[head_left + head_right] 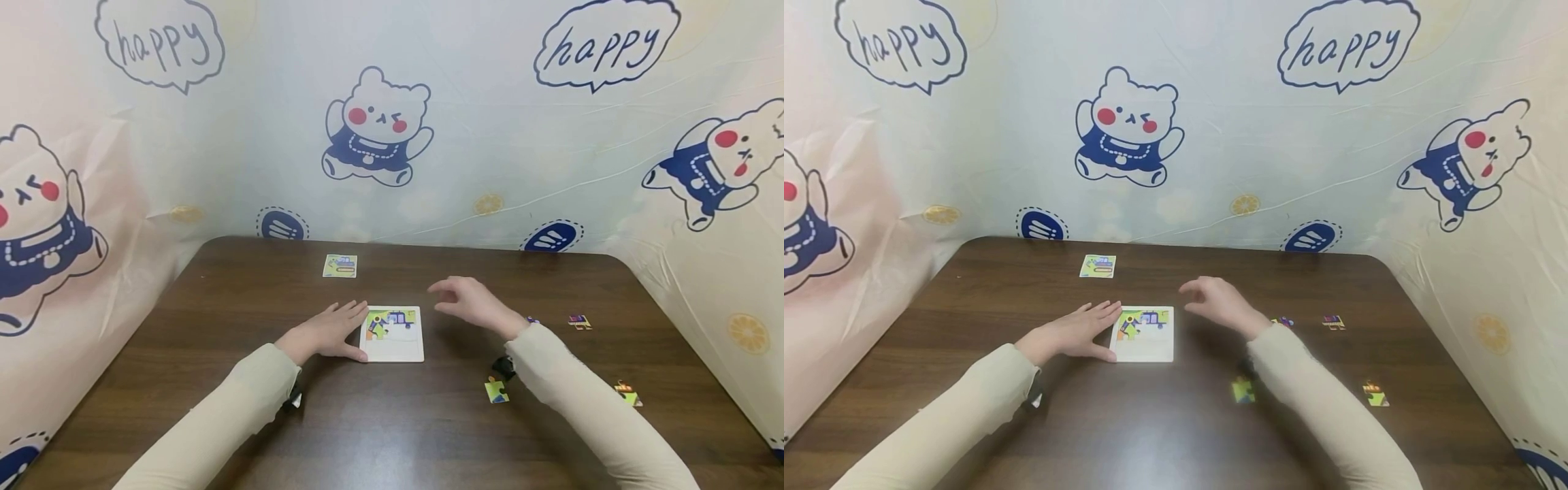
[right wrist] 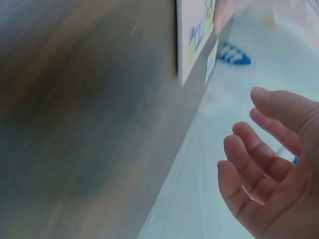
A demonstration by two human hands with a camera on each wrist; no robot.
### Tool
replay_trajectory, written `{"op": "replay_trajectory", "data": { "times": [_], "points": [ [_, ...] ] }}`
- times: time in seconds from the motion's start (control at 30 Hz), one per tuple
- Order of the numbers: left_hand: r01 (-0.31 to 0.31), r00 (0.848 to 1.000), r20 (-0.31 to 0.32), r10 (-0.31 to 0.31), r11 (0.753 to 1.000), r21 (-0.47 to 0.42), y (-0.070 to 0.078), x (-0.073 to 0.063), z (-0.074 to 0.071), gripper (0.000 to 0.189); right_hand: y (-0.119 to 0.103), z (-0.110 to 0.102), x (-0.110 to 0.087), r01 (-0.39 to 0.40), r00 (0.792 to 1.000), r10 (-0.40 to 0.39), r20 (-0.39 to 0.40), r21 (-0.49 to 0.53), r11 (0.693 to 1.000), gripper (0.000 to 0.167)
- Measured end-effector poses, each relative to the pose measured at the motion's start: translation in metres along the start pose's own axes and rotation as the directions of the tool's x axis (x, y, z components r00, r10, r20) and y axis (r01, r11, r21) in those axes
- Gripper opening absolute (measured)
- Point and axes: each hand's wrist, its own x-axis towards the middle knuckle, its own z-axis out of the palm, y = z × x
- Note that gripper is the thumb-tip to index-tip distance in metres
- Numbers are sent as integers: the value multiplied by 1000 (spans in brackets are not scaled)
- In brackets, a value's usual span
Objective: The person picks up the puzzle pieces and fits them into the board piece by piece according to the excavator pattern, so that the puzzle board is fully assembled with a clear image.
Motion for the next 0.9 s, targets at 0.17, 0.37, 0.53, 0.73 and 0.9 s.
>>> {"op": "replay_trajectory", "data": {
  "times": [0.17, 0.37, 0.53, 0.73, 0.9],
  "points": [
    [2, 1000, -2, -2, 1000, -7, 1, -1, 0, 94, 32, -16, -18, 15, 999, -15, -37, 4, 1000, 34],
    [4, 1000, -2, -4, 1000, -9, 1, -1, 0, 94, 66, -30, -42, -16, 998, 16, -60, -5, 1000, 36],
    [6, 1000, 0, -6, 1000, -6, 1, -1, 0, 95, 88, -38, -60, -64, 997, 62, -41, -51, 997, 40],
    [2, 1000, 0, -2, 1000, -3, 1, 0, 0, 95, 109, -46, -77, -132, 991, 133, 10, -54, 990, 44],
    [2, 1000, 0, -2, 1000, -6, 1, -1, 0, 95, 123, -47, -87, -159, 986, 161, 45, -52, 986, 42]
  ]
}}
